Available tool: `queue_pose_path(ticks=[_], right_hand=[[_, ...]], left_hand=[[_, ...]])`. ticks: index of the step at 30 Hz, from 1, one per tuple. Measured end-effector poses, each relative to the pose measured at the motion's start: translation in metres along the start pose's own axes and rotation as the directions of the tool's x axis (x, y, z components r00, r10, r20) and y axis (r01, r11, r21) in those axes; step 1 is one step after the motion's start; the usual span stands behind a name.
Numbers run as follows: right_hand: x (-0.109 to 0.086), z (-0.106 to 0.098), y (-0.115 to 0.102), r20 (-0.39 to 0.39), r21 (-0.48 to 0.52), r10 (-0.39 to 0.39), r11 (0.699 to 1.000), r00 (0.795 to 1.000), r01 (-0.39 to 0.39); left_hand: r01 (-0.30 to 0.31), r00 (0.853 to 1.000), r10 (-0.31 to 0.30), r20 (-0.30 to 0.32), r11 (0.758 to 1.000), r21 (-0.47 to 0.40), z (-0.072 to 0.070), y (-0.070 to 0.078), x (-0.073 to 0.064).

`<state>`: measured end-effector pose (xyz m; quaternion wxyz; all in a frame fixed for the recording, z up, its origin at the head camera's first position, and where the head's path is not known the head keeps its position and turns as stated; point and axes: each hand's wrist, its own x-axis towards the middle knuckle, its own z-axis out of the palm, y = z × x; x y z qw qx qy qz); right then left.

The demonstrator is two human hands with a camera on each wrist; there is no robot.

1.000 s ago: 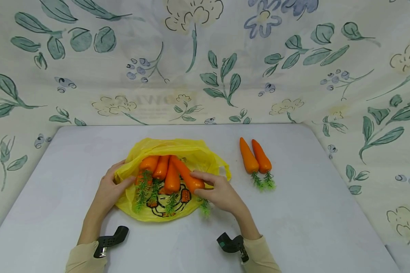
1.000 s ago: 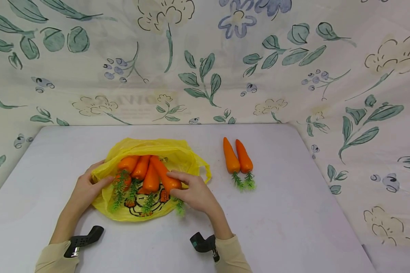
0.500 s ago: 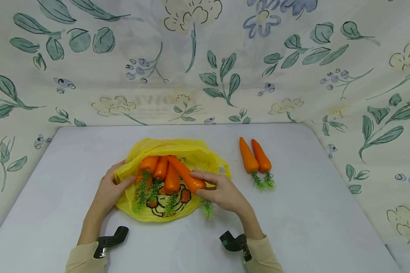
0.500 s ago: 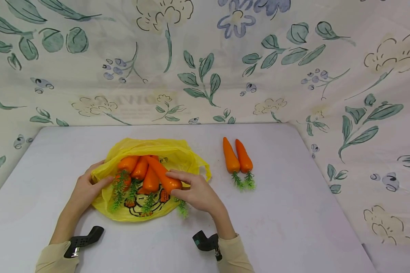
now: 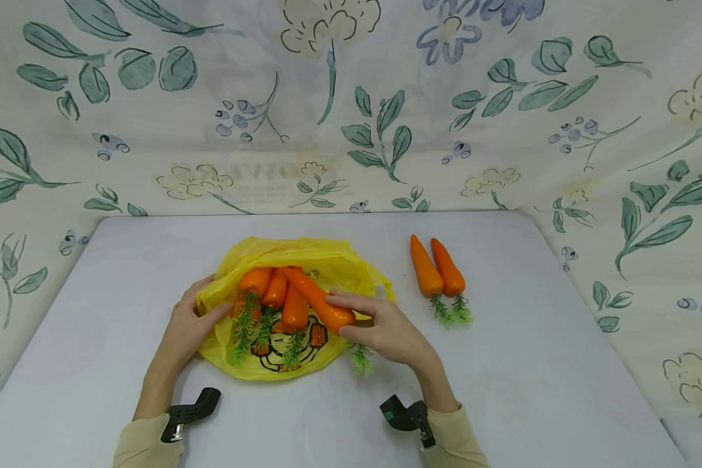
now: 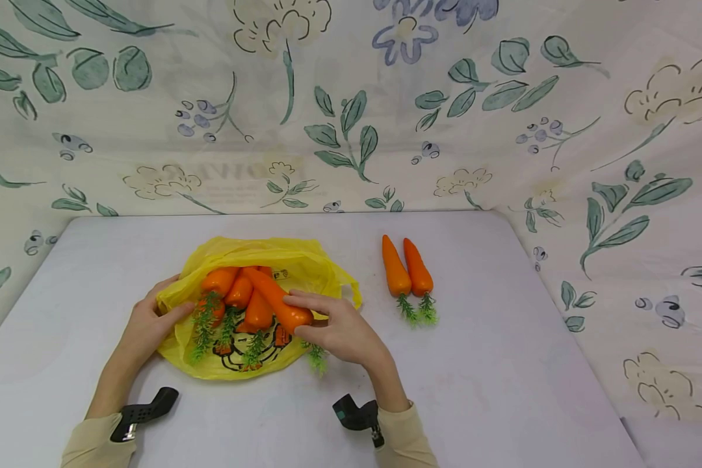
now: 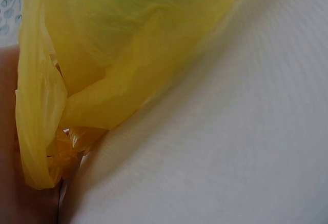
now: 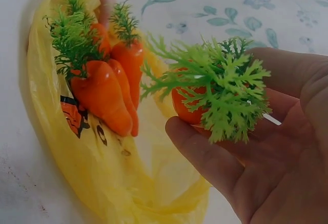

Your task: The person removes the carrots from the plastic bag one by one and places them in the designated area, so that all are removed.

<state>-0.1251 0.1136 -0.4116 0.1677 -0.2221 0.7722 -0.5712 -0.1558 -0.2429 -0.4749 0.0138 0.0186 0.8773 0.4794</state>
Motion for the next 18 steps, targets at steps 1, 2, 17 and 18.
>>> queue_pose_path(ticks=[1, 2, 17, 18], right_hand=[[-0.001, -0.001, -0.001, -0.001, 0.0, -0.004, 1.0, 1.0, 0.004], [-0.002, -0.001, -0.002, -0.002, 0.001, -0.009, 1.0, 1.0, 0.009], [-0.01, -0.017, -0.004, -0.058, 0.052, -0.053, 0.997, 0.997, 0.056], [-0.011, -0.019, -0.004, -0.066, 0.051, -0.049, 0.997, 0.997, 0.052]], left_hand=[[-0.001, 1.0, 0.001, 0.0, 1.0, 0.001, 0.0, 0.0, 0.0], [-0.001, 1.0, 0.001, -0.001, 1.0, 0.001, 0.0, 0.0, 0.0], [-0.001, 1.0, 0.001, 0.006, 1.0, -0.004, 0.0, 0.001, 0.0], [-0.001, 1.0, 0.001, 0.004, 1.0, -0.005, 0.0, 0.001, 0.0]])
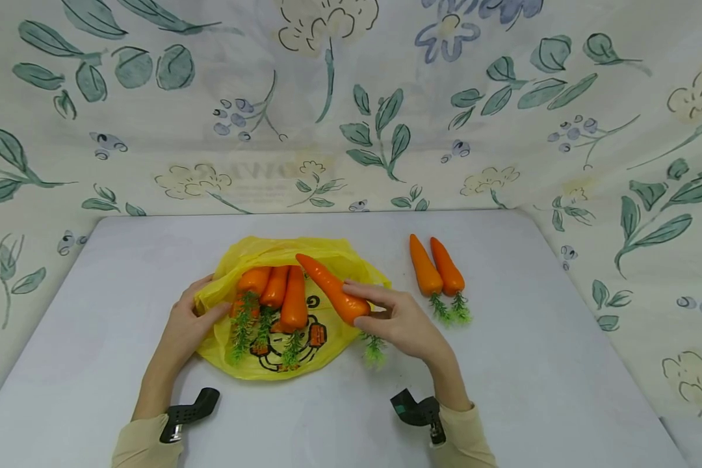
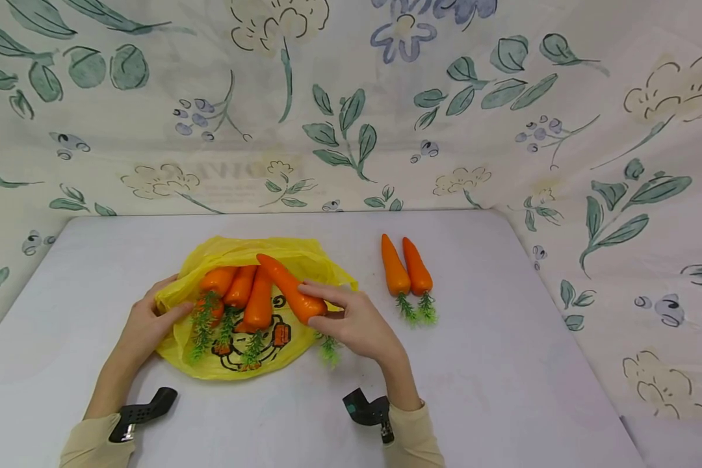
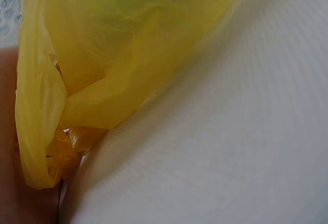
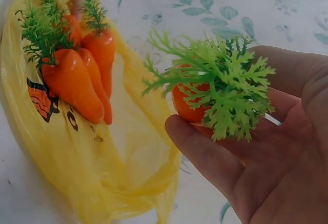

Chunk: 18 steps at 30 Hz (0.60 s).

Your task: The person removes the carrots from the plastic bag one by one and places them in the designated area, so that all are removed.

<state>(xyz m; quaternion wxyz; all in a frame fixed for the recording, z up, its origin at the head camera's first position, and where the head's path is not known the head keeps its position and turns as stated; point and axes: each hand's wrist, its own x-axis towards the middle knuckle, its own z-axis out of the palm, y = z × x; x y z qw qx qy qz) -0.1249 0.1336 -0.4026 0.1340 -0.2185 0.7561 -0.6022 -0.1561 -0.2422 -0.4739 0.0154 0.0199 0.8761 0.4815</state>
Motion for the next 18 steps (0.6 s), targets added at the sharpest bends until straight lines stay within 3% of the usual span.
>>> queue_pose_path(ticks=[4, 18], right_hand=[[-0.002, -0.005, 0.0, -0.037, 0.007, 0.015, 1.0, 0.999, -0.015], [-0.008, -0.023, 0.004, -0.163, -0.033, -0.044, 0.999, 0.986, 0.039]], left_hand=[[0.001, 1.0, -0.001, 0.002, 1.0, -0.001, 0.0, 0.0, 0.0], [0.006, 1.0, -0.006, 0.001, 1.0, -0.001, 0.0, -0.001, 0.0]])
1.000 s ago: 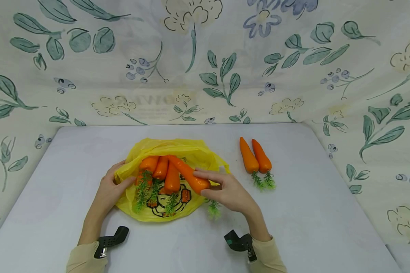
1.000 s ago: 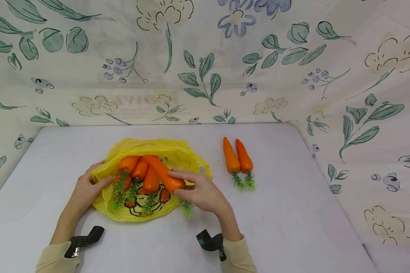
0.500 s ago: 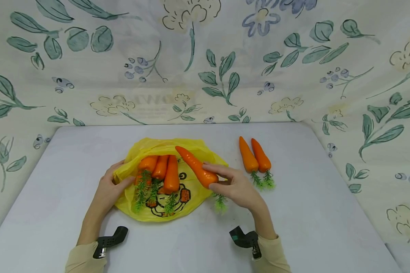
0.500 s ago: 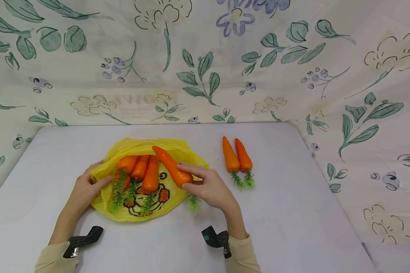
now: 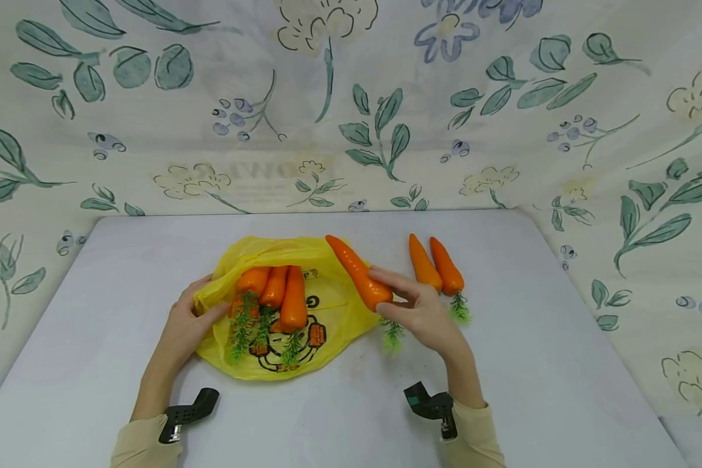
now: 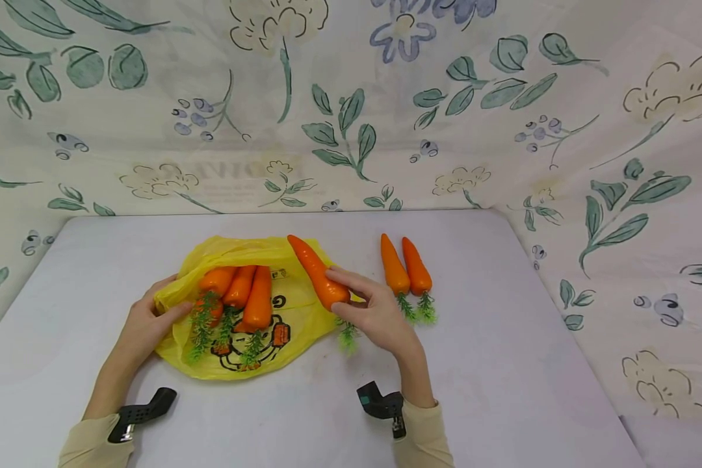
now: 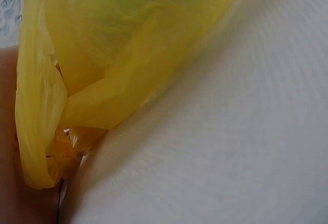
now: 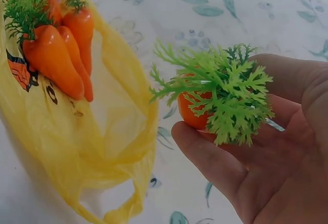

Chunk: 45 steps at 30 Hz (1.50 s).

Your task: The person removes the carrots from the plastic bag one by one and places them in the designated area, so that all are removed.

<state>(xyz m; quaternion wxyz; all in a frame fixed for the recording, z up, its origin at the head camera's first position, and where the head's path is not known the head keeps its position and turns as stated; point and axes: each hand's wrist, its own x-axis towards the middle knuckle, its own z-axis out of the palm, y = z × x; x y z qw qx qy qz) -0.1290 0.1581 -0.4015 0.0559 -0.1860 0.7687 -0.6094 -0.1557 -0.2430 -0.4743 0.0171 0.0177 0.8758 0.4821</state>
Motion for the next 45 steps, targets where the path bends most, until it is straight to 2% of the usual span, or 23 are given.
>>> queue_pose_path(ticks=[5, 10, 17, 22, 28, 34, 39, 45], right_hand=[[-0.002, -0.007, 0.001, -0.021, 0.022, -0.001, 1.0, 1.0, 0.001], [-0.004, -0.015, 0.0, -0.077, -0.001, 0.035, 0.999, 0.996, -0.036], [-0.008, -0.028, 0.0, -0.14, 0.069, 0.098, 0.994, 0.985, -0.089], [-0.012, -0.039, 0.003, -0.196, 0.015, 0.114, 0.993, 0.974, -0.113], [-0.015, -0.049, 0.006, -0.222, -0.02, 0.118, 0.992, 0.968, -0.126], [-0.017, -0.057, 0.009, -0.271, -0.045, 0.148, 0.985, 0.951, -0.166], [-0.021, -0.065, 0.011, -0.283, -0.01, 0.145, 0.988, 0.948, -0.154], [-0.026, -0.074, 0.015, -0.313, -0.021, 0.111, 0.992, 0.943, -0.123]], left_hand=[[-0.001, 1.0, 0.001, 0.001, 1.0, 0.004, 0.0, 0.0, 0.0], [0.0, 1.0, 0.0, 0.003, 1.0, 0.006, 0.0, 0.0, 0.0], [0.001, 1.0, -0.001, 0.001, 1.0, 0.009, 0.0, 0.0, 0.0], [0.003, 1.0, -0.003, -0.004, 1.0, 0.011, 0.0, 0.001, 0.0], [-0.003, 1.0, 0.003, -0.008, 1.0, 0.01, 0.0, 0.0, 0.0], [-0.001, 1.0, 0.001, -0.006, 1.0, 0.01, 0.0, 0.0, 0.0], [0.006, 1.0, -0.006, -0.007, 1.0, 0.016, 0.0, 0.0, 0.0], [0.003, 1.0, -0.003, -0.005, 1.0, 0.016, 0.001, 0.0, 0.0]])
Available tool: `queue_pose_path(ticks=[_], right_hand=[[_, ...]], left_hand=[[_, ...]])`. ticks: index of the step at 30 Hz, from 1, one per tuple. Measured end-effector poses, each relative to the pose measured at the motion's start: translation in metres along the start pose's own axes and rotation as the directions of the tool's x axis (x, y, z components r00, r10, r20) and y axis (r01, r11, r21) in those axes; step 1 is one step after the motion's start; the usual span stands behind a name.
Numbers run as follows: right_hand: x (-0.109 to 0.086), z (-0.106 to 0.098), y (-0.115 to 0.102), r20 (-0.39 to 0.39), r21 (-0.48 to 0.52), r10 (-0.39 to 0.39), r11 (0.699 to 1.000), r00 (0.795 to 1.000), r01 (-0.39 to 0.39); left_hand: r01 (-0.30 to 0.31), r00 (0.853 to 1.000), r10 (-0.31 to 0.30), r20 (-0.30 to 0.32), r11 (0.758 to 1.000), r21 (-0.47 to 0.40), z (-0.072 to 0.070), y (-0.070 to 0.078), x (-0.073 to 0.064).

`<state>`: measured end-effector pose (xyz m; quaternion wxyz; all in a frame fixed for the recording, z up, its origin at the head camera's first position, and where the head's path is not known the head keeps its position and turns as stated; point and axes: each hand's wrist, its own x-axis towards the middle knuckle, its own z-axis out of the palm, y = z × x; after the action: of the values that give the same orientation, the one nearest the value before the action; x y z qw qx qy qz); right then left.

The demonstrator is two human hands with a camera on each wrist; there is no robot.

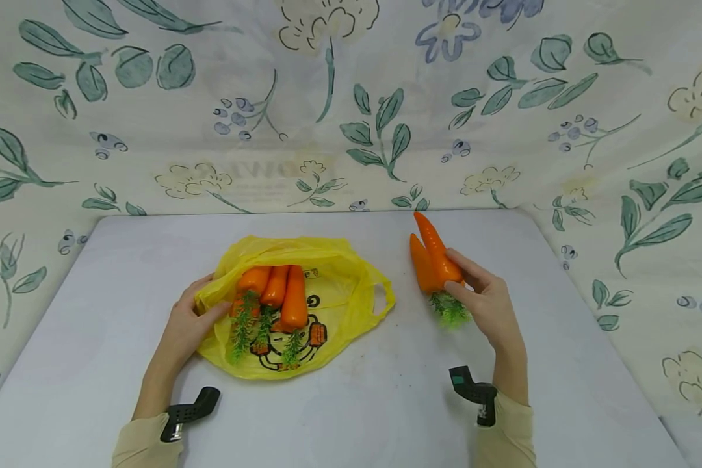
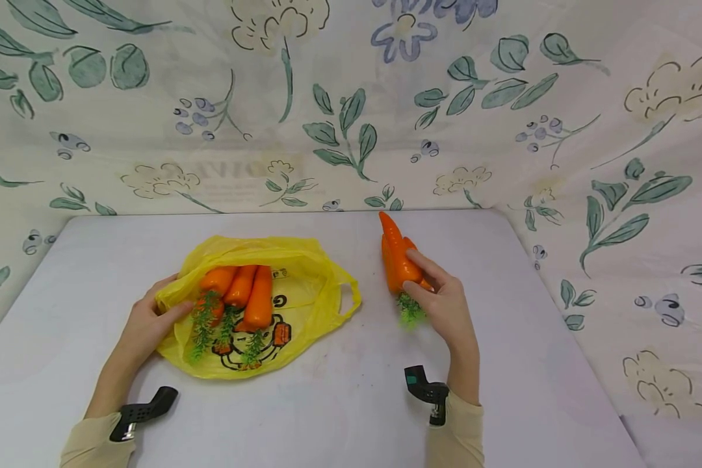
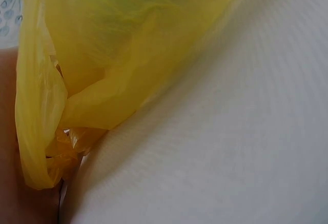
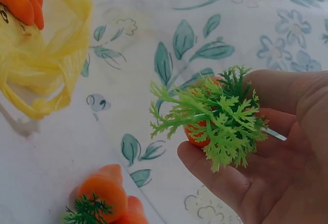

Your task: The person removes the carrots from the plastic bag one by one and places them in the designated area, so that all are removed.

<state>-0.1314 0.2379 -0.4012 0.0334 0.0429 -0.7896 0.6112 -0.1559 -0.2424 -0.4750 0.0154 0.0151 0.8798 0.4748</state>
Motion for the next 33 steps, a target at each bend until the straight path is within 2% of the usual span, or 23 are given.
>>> queue_pose_path(ticks=[10, 16, 27, 33], right_hand=[[0.002, -0.014, 0.008, -0.096, -0.008, 0.017, 1.0, 0.995, -0.018], [0.005, -0.025, 0.013, -0.182, -0.015, 0.023, 1.0, 0.983, -0.027], [0.011, -0.033, 0.023, -0.241, -0.008, 0.091, 0.995, 0.966, -0.096], [0.012, -0.035, 0.038, -0.29, 0.006, 0.165, 0.985, 0.943, -0.171]], left_hand=[[-0.008, 1.0, 0.008, 0.002, 1.0, -0.015, 0.0, -0.002, 0.001], [-0.001, 1.0, 0.001, 0.004, 1.0, -0.016, 0.0, -0.001, 0.001], [-0.003, 1.0, 0.003, 0.003, 1.0, -0.019, 0.0, -0.002, 0.001], [0.0, 1.0, 0.0, 0.001, 1.0, -0.022, 0.0, -0.002, 0.0]])
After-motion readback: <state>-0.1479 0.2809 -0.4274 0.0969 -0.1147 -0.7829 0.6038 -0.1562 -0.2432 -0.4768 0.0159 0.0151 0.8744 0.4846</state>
